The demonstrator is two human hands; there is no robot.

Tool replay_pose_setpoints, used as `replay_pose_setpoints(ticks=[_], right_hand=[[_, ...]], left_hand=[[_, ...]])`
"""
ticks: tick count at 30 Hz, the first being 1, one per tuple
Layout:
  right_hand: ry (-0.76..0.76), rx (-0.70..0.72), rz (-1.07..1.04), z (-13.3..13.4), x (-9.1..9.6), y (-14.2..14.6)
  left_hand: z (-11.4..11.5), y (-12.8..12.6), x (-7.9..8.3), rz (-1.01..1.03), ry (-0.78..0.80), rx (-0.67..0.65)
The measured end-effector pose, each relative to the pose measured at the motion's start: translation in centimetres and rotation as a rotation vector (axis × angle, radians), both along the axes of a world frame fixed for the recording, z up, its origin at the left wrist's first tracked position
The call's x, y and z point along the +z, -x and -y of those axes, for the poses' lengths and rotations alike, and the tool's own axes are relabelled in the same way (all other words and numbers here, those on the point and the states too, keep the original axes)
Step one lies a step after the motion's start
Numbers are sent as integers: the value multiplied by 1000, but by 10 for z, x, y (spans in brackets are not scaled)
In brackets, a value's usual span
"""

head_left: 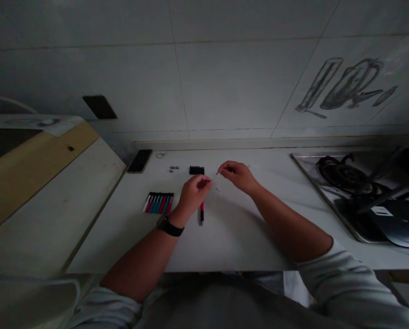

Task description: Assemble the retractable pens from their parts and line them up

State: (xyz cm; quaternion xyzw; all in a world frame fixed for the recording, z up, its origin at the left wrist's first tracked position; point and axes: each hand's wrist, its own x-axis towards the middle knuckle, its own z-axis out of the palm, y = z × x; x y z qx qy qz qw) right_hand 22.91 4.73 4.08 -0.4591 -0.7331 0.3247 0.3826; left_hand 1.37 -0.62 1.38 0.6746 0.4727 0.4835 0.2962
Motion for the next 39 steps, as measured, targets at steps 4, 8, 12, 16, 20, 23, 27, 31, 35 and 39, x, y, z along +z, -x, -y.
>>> replay_pose_setpoints(ticks=[4, 8, 12, 16, 20, 23, 27, 31, 35, 39], right_hand=[[-64, -199, 374, -39, 4, -29], [-9, -206, 726, -69, -7, -37], [53, -179, 893, -85, -21, -27], [88, -184, 931, -98, -30, -20], [91, -173, 952, -106, -34, -19], [92, -166, 968, -109, -35, -18], [96, -164, 969, -106, -31, -19], [86, -160, 937, -95, -22, -25], [61, -121, 889, -67, -14, -28], [13, 45, 794, -22, -18, -11]], left_hand=[[-2, 2, 0, 40, 53, 14], [-2, 2, 0, 39, 58, -3], [-2, 3, 0, 36, 62, -2], [-1, 3, 3, 39, 75, 5], [-1, 3, 5, 32, 75, -2], [0, 3, 6, 29, 71, 3], [-1, 4, 6, 32, 60, 10], [-3, 5, 5, 45, 50, 15], [-3, 6, 6, 52, 48, 25], [-2, 6, 6, 46, 51, 21]])
